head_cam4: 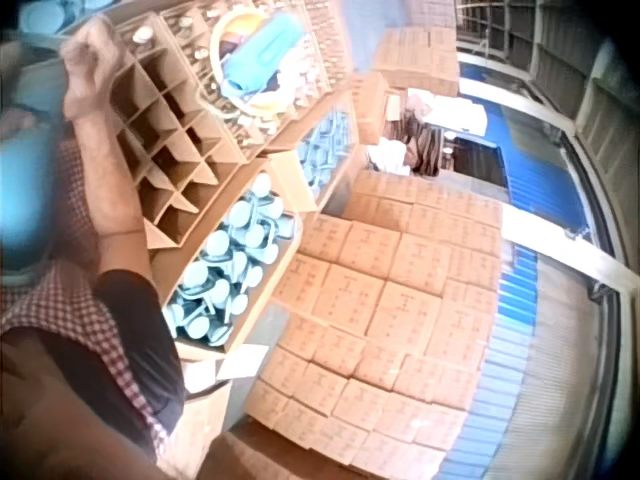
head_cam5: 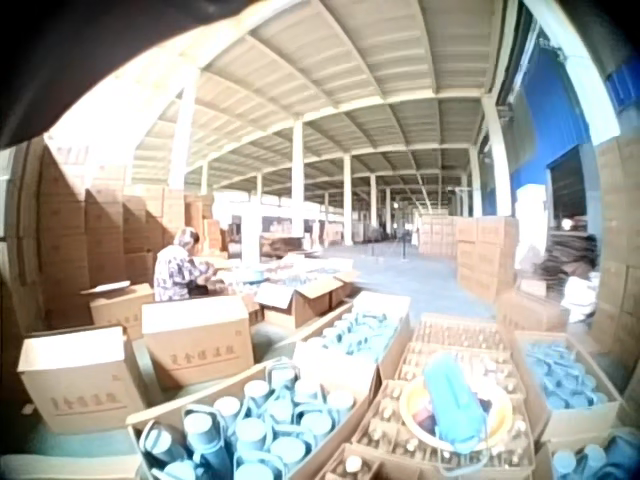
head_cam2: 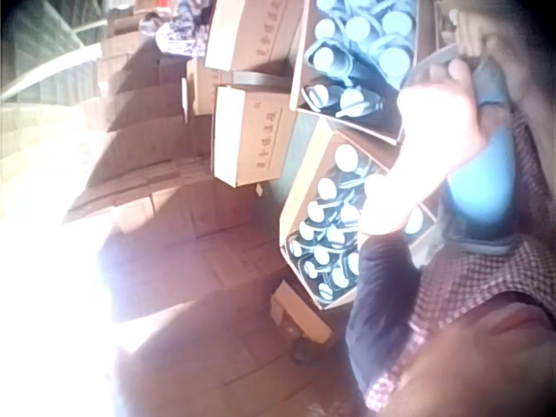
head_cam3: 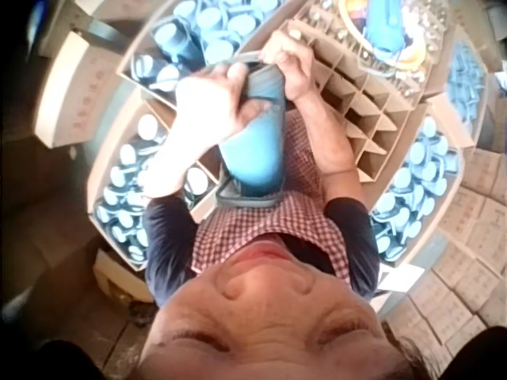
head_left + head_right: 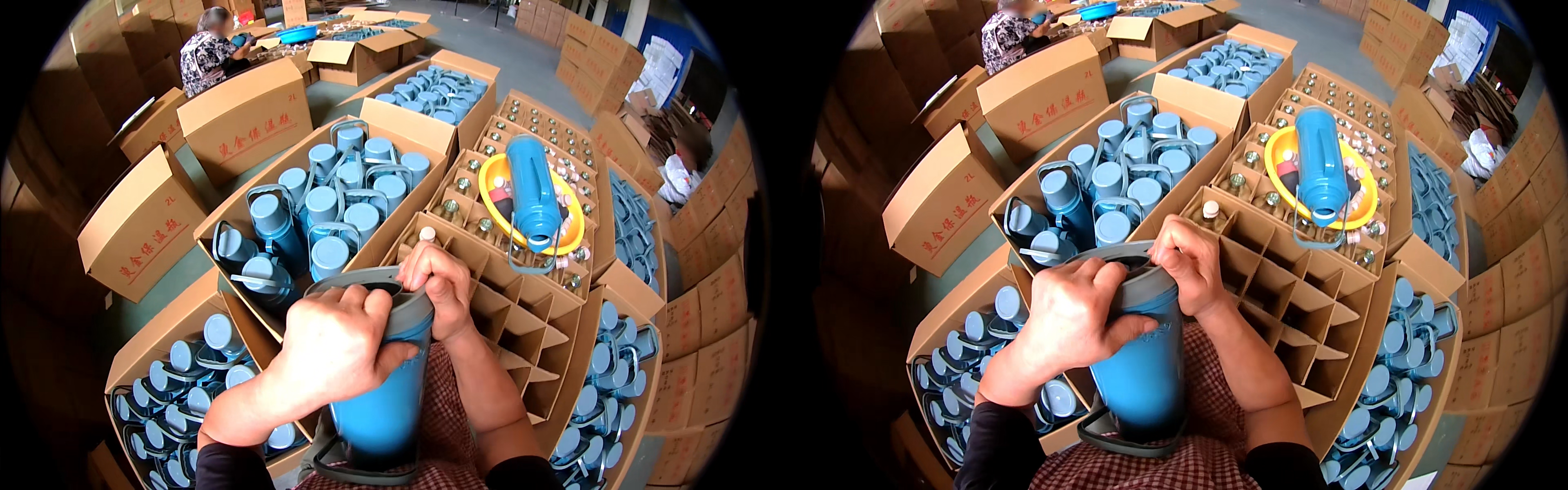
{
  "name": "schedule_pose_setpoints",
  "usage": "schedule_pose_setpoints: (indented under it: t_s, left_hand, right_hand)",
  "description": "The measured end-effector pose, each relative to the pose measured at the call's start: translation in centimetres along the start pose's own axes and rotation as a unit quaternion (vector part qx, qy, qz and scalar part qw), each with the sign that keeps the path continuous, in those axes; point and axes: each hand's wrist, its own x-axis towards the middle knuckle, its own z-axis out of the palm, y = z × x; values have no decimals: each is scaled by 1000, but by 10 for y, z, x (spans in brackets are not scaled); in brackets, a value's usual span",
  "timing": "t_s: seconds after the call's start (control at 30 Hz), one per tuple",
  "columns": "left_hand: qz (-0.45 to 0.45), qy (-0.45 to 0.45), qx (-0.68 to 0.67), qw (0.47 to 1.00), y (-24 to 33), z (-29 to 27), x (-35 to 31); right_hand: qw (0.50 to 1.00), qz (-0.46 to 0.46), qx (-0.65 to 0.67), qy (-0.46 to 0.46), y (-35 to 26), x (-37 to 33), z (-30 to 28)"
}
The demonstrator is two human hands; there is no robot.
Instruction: The person assembles blue thermos bottles by inserting stainless steel inner liners into the plastic outer shells and screwing on the lids. The person handles the components one at a time, repeatedly picking up a liner, placing it into a shell, and securing the cap before placing the finished unit into a cardboard box.
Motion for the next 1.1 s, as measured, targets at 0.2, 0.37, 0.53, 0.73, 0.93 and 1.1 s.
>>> schedule_pose_setpoints:
  t_s: [0.2, 0.37, 0.53, 0.73, 0.93, 1.1]
  left_hand:
    - [28, 52, 1, 998, -16, 16, -3]
    - [43, 63, -36, 996, -28, 13, -3]
    - [39, 77, -63, 994, -32, 10, -9]
    - [18, 57, -60, 996, -34, 3, -17]
    - [-35, 75, 161, 983, -3, 5, -10]
    - [9, 110, 176, 978, -16, 12, -25]
  right_hand:
    - [998, -11, -18, 59, 11, -2, 12]
    - [968, -6, 242, 64, 40, 1, 18]
    - [946, -2, 323, 27, 59, 1, 26]
    - [951, 6, 302, 69, 47, 4, 36]
    - [988, 24, 138, 61, 35, 10, 61]
    - [994, 45, 50, 87, 24, 6, 73]
